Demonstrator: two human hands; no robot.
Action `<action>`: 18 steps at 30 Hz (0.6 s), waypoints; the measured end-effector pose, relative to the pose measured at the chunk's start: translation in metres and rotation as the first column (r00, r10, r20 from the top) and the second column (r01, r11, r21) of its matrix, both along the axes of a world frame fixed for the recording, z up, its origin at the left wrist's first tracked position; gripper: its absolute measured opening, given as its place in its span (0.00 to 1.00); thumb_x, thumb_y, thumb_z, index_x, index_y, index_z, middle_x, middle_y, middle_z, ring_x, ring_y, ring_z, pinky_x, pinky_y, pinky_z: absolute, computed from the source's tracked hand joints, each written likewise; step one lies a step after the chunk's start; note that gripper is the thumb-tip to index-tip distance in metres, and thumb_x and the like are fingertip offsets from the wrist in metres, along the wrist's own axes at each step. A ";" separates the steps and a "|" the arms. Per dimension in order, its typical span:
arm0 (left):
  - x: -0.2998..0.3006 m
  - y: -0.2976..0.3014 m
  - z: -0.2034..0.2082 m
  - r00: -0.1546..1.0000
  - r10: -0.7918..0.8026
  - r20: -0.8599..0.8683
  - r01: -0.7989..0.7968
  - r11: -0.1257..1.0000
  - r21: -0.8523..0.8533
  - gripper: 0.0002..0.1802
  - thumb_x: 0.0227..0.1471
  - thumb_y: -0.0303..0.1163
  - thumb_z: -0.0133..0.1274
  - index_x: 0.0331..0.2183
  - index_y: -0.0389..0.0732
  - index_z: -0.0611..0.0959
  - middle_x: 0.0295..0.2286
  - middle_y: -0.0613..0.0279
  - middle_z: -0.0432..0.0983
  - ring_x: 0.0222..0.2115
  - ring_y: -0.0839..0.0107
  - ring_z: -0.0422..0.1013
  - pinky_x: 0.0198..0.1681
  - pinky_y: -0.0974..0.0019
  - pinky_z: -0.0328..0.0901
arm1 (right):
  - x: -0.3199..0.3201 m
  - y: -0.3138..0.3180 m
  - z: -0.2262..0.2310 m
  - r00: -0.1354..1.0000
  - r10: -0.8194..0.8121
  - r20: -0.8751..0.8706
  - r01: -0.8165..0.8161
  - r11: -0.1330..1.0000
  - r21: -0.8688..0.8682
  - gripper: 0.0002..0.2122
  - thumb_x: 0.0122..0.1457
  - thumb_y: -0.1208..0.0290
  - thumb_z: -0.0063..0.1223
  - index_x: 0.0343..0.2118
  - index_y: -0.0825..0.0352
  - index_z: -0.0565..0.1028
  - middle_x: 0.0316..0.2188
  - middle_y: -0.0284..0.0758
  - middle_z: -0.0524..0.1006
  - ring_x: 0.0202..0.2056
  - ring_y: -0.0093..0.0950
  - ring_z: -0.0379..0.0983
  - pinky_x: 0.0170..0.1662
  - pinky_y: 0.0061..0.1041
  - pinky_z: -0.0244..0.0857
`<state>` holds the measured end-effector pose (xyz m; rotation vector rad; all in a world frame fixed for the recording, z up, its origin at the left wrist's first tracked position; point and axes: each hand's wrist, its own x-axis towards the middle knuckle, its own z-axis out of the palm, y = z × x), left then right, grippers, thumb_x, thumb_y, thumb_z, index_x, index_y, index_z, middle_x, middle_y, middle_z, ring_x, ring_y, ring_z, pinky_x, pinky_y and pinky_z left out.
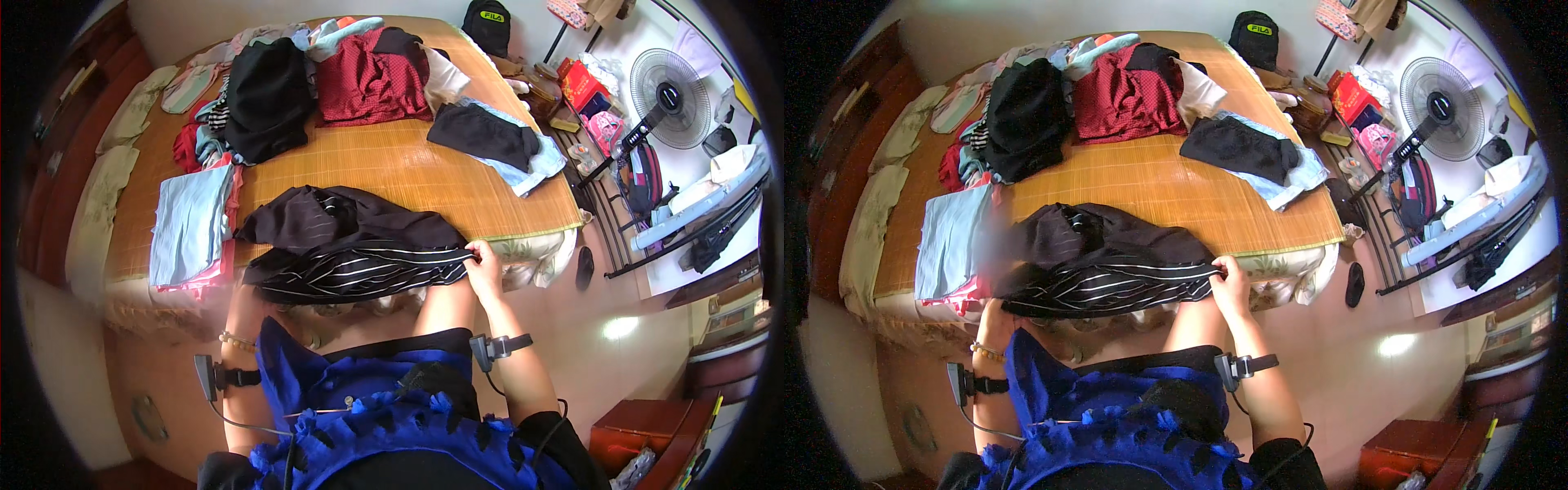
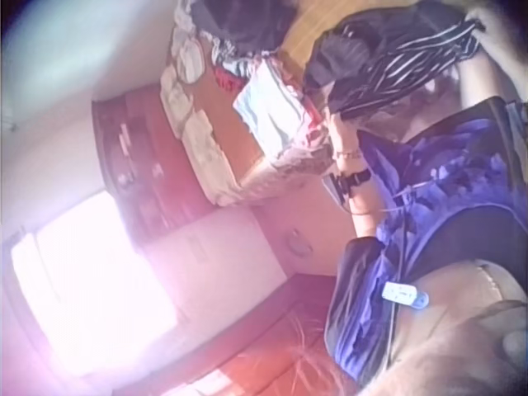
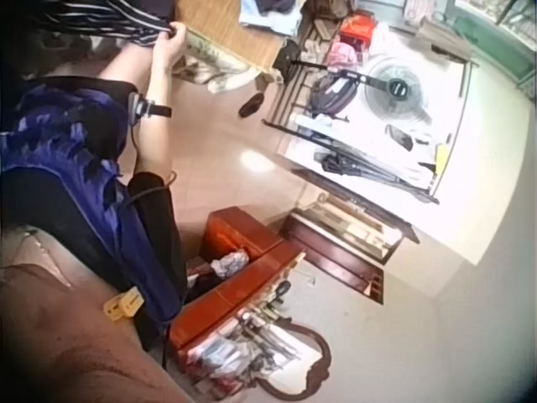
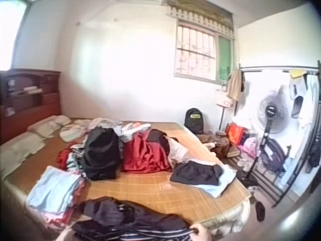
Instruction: The person is folding black shorts and a black shirt on a bed.
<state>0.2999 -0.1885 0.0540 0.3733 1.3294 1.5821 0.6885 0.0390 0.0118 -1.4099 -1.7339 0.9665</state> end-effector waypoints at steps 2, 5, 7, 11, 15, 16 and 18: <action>0.002 0.001 -0.004 0.995 0.002 0.097 0.007 0.996 -0.086 0.22 0.59 0.42 0.37 0.47 0.38 0.72 0.39 0.57 0.74 0.32 0.64 0.74 0.31 0.64 0.71 | -0.007 -0.010 0.015 0.992 -0.047 0.117 0.035 0.994 0.104 0.09 0.45 0.81 0.51 0.31 0.64 0.72 0.32 0.37 0.74 0.35 0.30 0.72 0.37 0.26 0.65; 0.007 0.002 -0.004 0.993 -0.001 0.122 0.011 0.997 -0.082 0.24 0.60 0.46 0.35 0.49 0.38 0.70 0.40 0.56 0.73 0.30 0.62 0.74 0.31 0.60 0.72 | -0.004 -0.016 0.013 0.974 -0.100 0.204 0.044 0.964 0.263 0.12 0.42 0.81 0.52 0.31 0.61 0.74 0.37 0.37 0.73 0.40 0.38 0.71 0.40 0.32 0.66; 0.002 -0.002 -0.006 0.979 -0.124 0.162 0.132 0.991 -0.039 0.23 0.58 0.45 0.38 0.49 0.42 0.71 0.43 0.59 0.73 0.37 0.64 0.72 0.34 0.61 0.70 | -0.005 -0.023 0.015 0.971 -0.094 0.219 -0.010 0.902 0.431 0.14 0.42 0.81 0.52 0.34 0.60 0.76 0.41 0.36 0.72 0.42 0.38 0.70 0.43 0.33 0.67; -0.012 -0.008 -0.027 0.988 -0.093 0.119 0.109 0.986 -0.130 0.23 0.57 0.48 0.39 0.48 0.43 0.72 0.42 0.60 0.73 0.35 0.65 0.72 0.31 0.63 0.69 | -0.011 -0.031 0.029 0.923 -0.050 0.380 -0.129 0.893 0.432 0.16 0.41 0.80 0.52 0.37 0.59 0.77 0.48 0.37 0.69 0.46 0.37 0.69 0.47 0.33 0.67; -0.027 -0.010 -0.040 0.993 -0.112 0.040 0.118 0.964 -0.237 0.25 0.57 0.51 0.40 0.46 0.43 0.72 0.37 0.60 0.75 0.29 0.66 0.73 0.28 0.65 0.68 | -0.012 -0.026 0.027 0.895 0.006 0.446 -0.249 0.836 0.488 0.18 0.41 0.79 0.52 0.40 0.61 0.76 0.56 0.35 0.64 0.48 0.35 0.69 0.47 0.31 0.67; -0.025 -0.010 -0.038 0.992 -0.126 0.012 0.124 0.946 -0.299 0.25 0.57 0.52 0.40 0.46 0.42 0.72 0.36 0.60 0.75 0.27 0.66 0.73 0.28 0.64 0.68 | -0.012 -0.025 0.025 0.904 0.033 0.427 -0.252 0.848 0.466 0.18 0.42 0.80 0.50 0.41 0.65 0.75 0.55 0.35 0.66 0.45 0.36 0.71 0.46 0.32 0.68; -0.018 -0.009 -0.035 0.989 -0.131 0.068 0.145 0.949 -0.281 0.25 0.57 0.50 0.39 0.46 0.41 0.72 0.35 0.59 0.75 0.26 0.66 0.73 0.28 0.64 0.68 | -0.011 -0.020 0.024 0.906 0.021 0.422 -0.243 0.843 0.480 0.19 0.42 0.81 0.50 0.41 0.66 0.74 0.52 0.36 0.68 0.44 0.37 0.72 0.46 0.32 0.68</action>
